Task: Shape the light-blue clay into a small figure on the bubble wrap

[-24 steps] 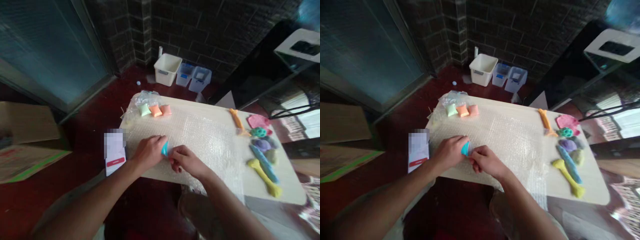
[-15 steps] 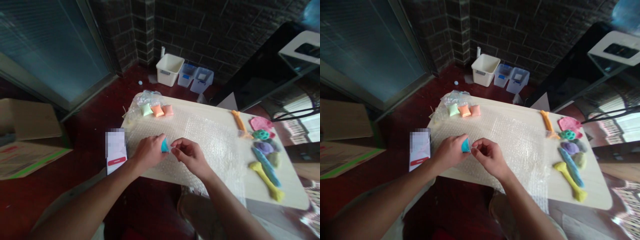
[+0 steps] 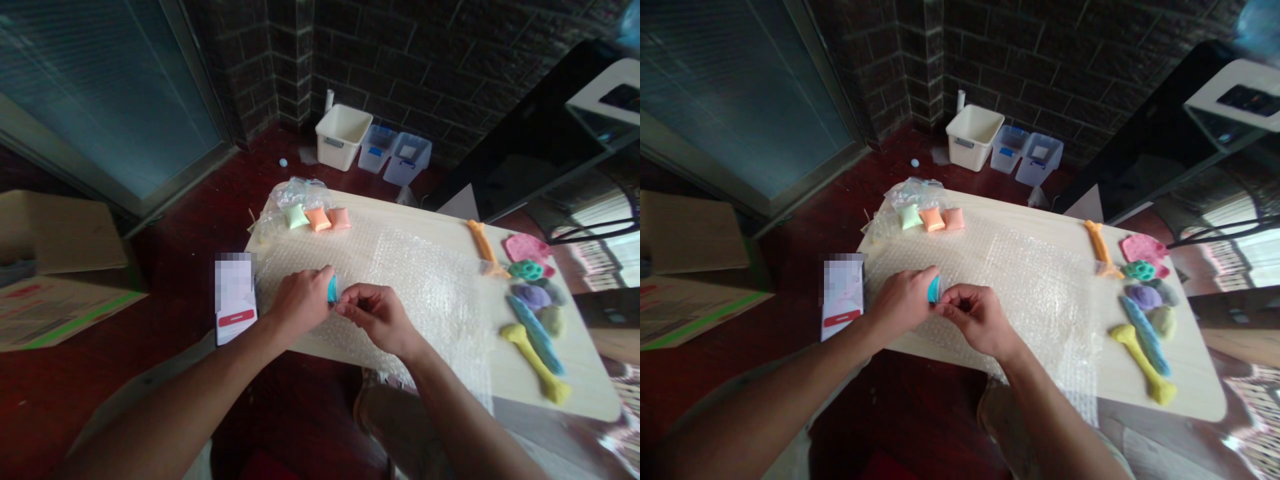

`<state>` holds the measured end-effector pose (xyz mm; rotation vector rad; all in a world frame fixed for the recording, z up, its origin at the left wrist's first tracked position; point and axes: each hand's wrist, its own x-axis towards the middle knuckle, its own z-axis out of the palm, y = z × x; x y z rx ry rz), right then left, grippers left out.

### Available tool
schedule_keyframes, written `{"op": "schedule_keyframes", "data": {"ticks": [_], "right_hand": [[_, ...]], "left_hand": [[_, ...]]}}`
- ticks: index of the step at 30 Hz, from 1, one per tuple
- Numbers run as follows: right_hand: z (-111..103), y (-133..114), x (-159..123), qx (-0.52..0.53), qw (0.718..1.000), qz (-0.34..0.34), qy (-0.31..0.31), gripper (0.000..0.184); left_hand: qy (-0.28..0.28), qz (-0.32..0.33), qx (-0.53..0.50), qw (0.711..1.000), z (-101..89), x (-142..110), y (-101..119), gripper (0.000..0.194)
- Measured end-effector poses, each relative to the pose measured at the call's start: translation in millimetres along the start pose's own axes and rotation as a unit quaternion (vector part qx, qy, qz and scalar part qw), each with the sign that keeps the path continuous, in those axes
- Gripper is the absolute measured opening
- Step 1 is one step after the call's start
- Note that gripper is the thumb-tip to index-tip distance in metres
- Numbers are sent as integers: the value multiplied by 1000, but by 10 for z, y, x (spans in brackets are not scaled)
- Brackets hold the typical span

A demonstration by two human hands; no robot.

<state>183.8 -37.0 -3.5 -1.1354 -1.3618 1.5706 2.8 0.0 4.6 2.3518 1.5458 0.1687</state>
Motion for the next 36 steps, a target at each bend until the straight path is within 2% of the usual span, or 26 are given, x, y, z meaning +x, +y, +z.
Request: {"op": "schedule_keyframes", "data": {"ticks": [4, 7, 11, 16, 21, 29, 36], "right_hand": [[11, -8, -1, -15, 1000, 1, -7, 29], [10, 19, 0, -68, 998, -6, 0, 29], [-1, 51, 1, -101, 994, -10, 36, 29], [-39, 43, 3, -78, 993, -20, 87, 24], [-81, -25, 5, -37, 994, -20, 106, 29], [-39, -69, 4, -17, 993, 67, 95, 44], [14, -20, 17, -6, 986, 53, 159, 31]], "left_hand": [[-13, -8, -3, 1000, -14, -4, 21, 26], [-18, -15, -19, 1000, 4, -4, 2, 25], [8, -20, -44, 999, 43, 16, -39, 26], [53, 21, -73, 996, 91, 35, -82, 27], [44, 89, -82, 992, 138, 31, -118, 18], [76, 112, -76, 988, 154, 18, -142, 13], [69, 156, -16, 985, 148, 6, -89, 13]]}}
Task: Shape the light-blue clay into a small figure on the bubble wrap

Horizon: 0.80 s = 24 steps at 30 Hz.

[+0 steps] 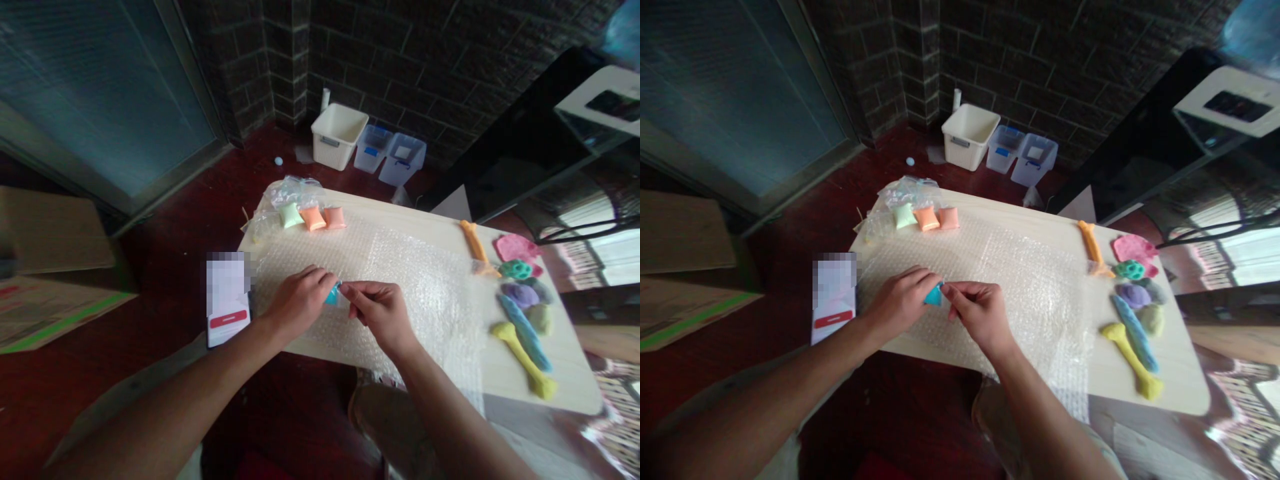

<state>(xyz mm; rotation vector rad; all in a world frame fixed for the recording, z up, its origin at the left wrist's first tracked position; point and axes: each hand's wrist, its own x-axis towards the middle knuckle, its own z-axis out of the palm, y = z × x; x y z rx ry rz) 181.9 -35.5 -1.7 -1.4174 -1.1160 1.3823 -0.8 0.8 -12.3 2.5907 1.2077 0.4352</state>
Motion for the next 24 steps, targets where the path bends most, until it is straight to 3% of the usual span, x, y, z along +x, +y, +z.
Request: {"op": "schedule_keyframes", "data": {"ticks": [4, 12, 16, 24], "right_hand": [[50, 19, -19, 16, 999, -6, 45, 30], [129, 11, -37, 66, 993, 22, 101, 27], [124, 41, -32, 79, 991, 41, 104, 27], [122, 106, -5, 49, 997, -25, 59, 31]], "left_hand": [[-14, 11, 17, 1000, -18, 9, 32, 15], [16, 32, 21, 999, -53, 35, 30, 20], [22, 36, 11, 999, -45, 32, 4, 21], [32, 2, -30, 999, 48, 8, -72, 32]]}}
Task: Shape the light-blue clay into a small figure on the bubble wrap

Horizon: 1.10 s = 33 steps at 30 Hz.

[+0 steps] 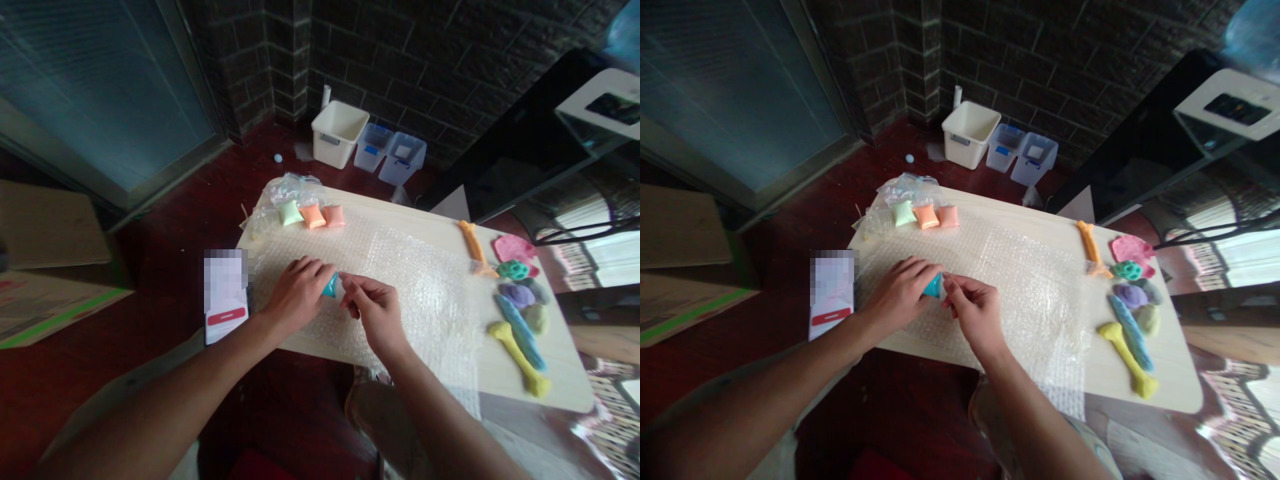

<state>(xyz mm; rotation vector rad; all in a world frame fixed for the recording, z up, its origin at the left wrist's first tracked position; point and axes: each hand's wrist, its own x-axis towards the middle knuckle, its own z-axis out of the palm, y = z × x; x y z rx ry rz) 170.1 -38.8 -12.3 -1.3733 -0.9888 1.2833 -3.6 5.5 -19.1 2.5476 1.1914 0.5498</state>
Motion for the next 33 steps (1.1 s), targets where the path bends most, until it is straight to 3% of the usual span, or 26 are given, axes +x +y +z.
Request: {"op": "schedule_keyframes", "data": {"ticks": [5, 11, 21, 28, 33], "right_hand": [[-13, -30, -26, -13, 1000, -14, -17, 35], [-38, -61, -46, -32, 999, -40, -13, 35], [10, -87, -54, 122, 992, 41, 1, 28], [-25, -17, -51, 133, 990, 48, 1, 30], [-46, -5, -28, 106, 994, 26, -14, 28]], "left_hand": [[9, -19, -12, 1000, 11, -4, -13, 32], [15, 6, -43, 999, 9, 3, -13, 37], [50, 35, -55, 997, 43, 48, -2, 33], [52, 47, -97, 993, 85, 45, -17, 42], [42, 35, -71, 996, 62, 39, -31, 36]]}}
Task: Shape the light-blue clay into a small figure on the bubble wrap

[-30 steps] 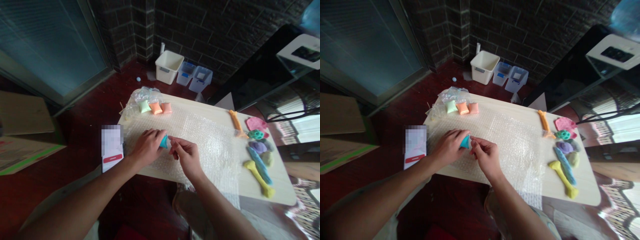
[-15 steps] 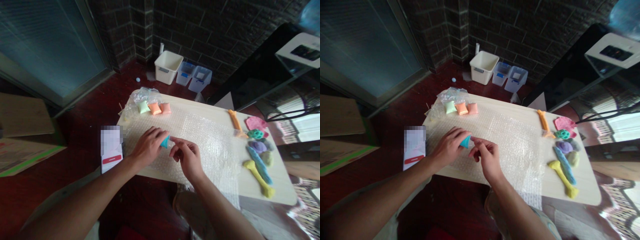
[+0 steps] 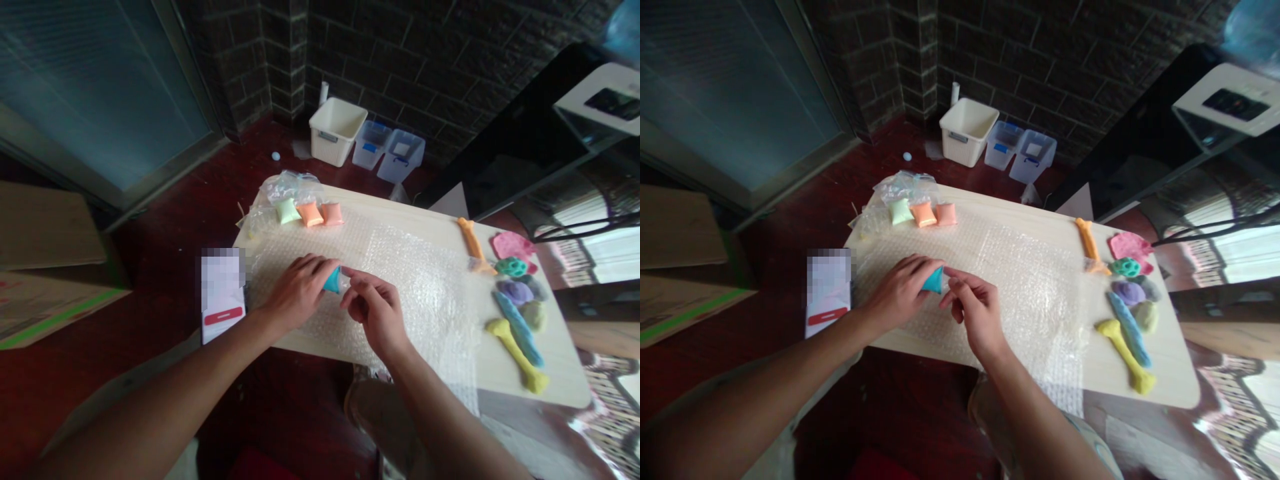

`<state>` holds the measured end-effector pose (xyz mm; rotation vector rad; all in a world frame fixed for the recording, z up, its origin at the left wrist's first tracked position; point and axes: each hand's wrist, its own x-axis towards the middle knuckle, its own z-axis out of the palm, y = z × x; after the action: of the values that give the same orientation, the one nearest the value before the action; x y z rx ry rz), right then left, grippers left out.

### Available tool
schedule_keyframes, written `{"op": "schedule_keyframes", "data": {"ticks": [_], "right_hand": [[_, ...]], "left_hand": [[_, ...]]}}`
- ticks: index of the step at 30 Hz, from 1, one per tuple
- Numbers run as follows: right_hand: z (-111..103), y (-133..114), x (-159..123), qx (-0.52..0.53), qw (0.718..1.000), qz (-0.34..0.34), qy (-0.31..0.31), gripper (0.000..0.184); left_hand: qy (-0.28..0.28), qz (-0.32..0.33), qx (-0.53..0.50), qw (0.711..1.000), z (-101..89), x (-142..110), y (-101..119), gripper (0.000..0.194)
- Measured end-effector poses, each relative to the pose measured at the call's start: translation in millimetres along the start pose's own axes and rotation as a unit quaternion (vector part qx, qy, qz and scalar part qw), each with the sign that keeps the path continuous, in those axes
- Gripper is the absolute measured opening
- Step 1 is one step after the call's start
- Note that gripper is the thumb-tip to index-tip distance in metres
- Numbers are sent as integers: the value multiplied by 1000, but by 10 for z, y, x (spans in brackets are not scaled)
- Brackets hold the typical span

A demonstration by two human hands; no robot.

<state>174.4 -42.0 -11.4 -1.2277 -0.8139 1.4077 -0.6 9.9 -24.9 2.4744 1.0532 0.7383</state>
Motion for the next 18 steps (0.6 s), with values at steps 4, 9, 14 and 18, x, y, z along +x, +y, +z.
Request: {"op": "schedule_keyframes", "data": {"ticks": [4, 9, 14, 18], "right_hand": [[-22, -17, 4, -57, 998, -31, -3, 27], [-71, -17, 14, -63, 996, -58, 23, 24], [-96, -41, 23, -65, 994, -77, 31, 24], [-81, -71, 8, -97, 990, -89, 45, 26]], "left_hand": [[-32, -4, 8, 999, -21, -21, -3, 28], [-42, 14, -6, 999, -35, -24, -3, 50], [-36, 35, -14, 999, -22, -5, -20, 50], [-25, 38, -6, 999, -30, 4, -38, 41]]}}
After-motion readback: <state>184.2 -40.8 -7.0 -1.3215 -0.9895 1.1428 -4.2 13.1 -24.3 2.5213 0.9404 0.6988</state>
